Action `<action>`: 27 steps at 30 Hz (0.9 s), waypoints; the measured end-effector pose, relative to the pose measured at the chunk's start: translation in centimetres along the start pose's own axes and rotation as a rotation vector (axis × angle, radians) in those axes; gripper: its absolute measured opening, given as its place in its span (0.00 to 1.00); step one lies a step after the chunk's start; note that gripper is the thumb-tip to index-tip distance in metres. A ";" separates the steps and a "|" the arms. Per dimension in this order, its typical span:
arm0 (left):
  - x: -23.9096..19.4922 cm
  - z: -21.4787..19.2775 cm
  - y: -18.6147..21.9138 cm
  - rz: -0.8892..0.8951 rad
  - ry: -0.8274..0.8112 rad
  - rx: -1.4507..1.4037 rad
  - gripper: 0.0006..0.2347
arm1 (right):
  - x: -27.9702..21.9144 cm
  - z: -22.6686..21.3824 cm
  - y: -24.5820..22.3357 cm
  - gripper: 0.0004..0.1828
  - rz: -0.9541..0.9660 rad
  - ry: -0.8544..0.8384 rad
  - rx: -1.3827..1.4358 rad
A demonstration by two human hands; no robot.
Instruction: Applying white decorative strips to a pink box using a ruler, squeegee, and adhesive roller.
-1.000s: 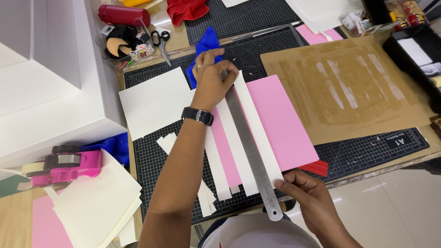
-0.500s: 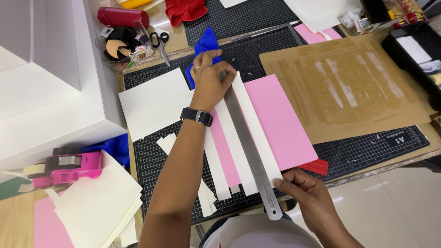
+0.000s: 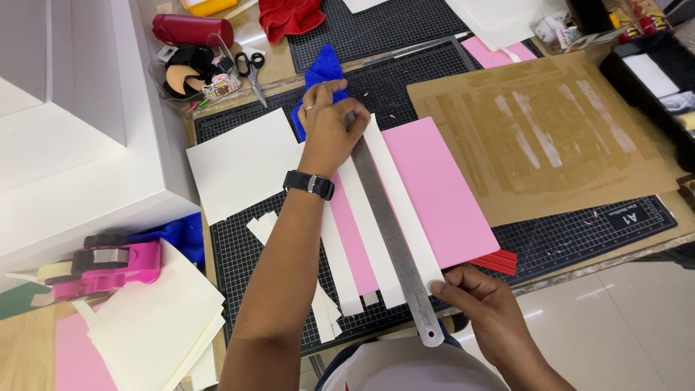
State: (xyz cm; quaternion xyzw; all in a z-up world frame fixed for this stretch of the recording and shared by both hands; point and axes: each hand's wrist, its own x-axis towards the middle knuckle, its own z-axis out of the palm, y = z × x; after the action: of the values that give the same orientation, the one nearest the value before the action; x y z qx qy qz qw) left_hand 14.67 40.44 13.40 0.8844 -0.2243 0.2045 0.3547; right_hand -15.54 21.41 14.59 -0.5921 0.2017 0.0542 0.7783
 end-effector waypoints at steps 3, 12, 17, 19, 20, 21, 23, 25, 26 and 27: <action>0.0 -0.1 0.2 -0.002 -0.001 0.002 0.05 | 0.0 0.0 0.0 0.18 0.005 0.014 -0.006; 0.0 0.2 -0.1 0.006 0.008 0.024 0.04 | 0.3 -0.3 0.4 0.17 0.008 0.020 0.007; 0.0 0.0 0.1 0.011 0.011 0.023 0.05 | 0.2 -0.2 0.0 0.17 0.062 0.038 -0.007; 0.0 0.0 0.1 0.008 0.010 0.030 0.05 | 0.3 -0.3 0.2 0.17 0.060 0.039 0.000; 0.0 -0.1 0.1 0.000 0.003 0.031 0.05 | 0.3 -0.2 0.1 0.16 0.090 0.064 -0.012; -0.1 -0.1 0.1 -0.009 -0.004 0.031 0.04 | 0.3 -0.2 0.0 0.16 0.121 0.090 -0.024; -0.1 -0.1 0.1 -0.012 -0.006 0.035 0.05 | 0.4 -0.3 0.2 0.16 0.115 0.085 -0.026; -0.1 0.0 0.0 -0.016 -0.010 0.039 0.05 | 0.5 -0.5 0.5 0.16 0.111 0.081 -0.028; -0.1 0.1 -0.1 -0.017 0.000 0.041 0.05 | 0.5 -0.6 0.6 0.15 0.098 0.065 -0.026; -0.1 0.2 -0.1 -0.019 0.011 0.044 0.05 | 0.5 -0.7 0.7 0.14 0.084 0.050 -0.023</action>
State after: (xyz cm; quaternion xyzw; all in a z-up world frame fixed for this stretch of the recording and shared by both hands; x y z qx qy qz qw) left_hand 14.65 40.43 13.14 0.8930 -0.2094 0.2107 0.3382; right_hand -15.47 20.84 13.55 -0.5932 0.2451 0.0747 0.7632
